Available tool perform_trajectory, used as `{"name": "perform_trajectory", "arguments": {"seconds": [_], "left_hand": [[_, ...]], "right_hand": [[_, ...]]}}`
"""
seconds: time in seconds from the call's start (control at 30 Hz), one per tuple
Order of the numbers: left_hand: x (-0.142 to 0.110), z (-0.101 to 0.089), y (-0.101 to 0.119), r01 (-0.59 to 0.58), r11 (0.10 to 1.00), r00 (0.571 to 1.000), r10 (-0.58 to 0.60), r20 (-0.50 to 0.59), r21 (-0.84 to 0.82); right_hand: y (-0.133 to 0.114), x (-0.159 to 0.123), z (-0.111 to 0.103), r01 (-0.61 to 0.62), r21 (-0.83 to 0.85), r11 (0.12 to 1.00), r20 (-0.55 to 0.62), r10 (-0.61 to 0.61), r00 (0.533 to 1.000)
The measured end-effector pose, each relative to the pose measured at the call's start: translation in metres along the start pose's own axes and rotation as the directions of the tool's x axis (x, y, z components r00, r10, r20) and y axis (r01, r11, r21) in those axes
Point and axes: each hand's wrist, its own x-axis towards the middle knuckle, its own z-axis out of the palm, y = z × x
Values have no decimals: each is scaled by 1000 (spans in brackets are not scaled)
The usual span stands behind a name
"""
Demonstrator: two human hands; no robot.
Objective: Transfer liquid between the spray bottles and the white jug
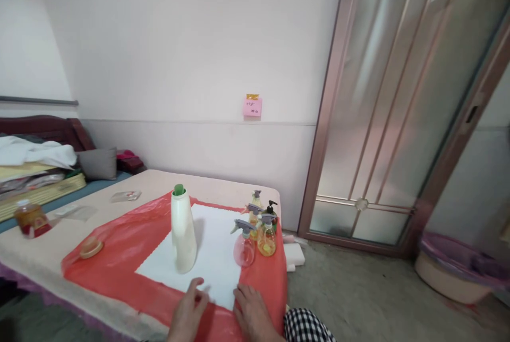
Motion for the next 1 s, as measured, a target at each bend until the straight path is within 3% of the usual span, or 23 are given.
{"name": "perform_trajectory", "arguments": {"seconds": [0.13,0.3,0.73,1.0], "left_hand": [[-12,17,3,-158,969,971,116,210,193],[-14,22,13,-266,903,928,146,343,337],[-12,21,17,-242,869,935,89,344,432],[-8,23,19,-250,872,926,89,366,420]], "right_hand": [[2,-2,3,11,-15,1000,4,-11,1000],[5,-1,3,25,-31,999,43,-24,999],[12,-13,-25,0,-17,1000,105,1,994],[28,-24,-43,-313,-187,931,76,331,940]]}}
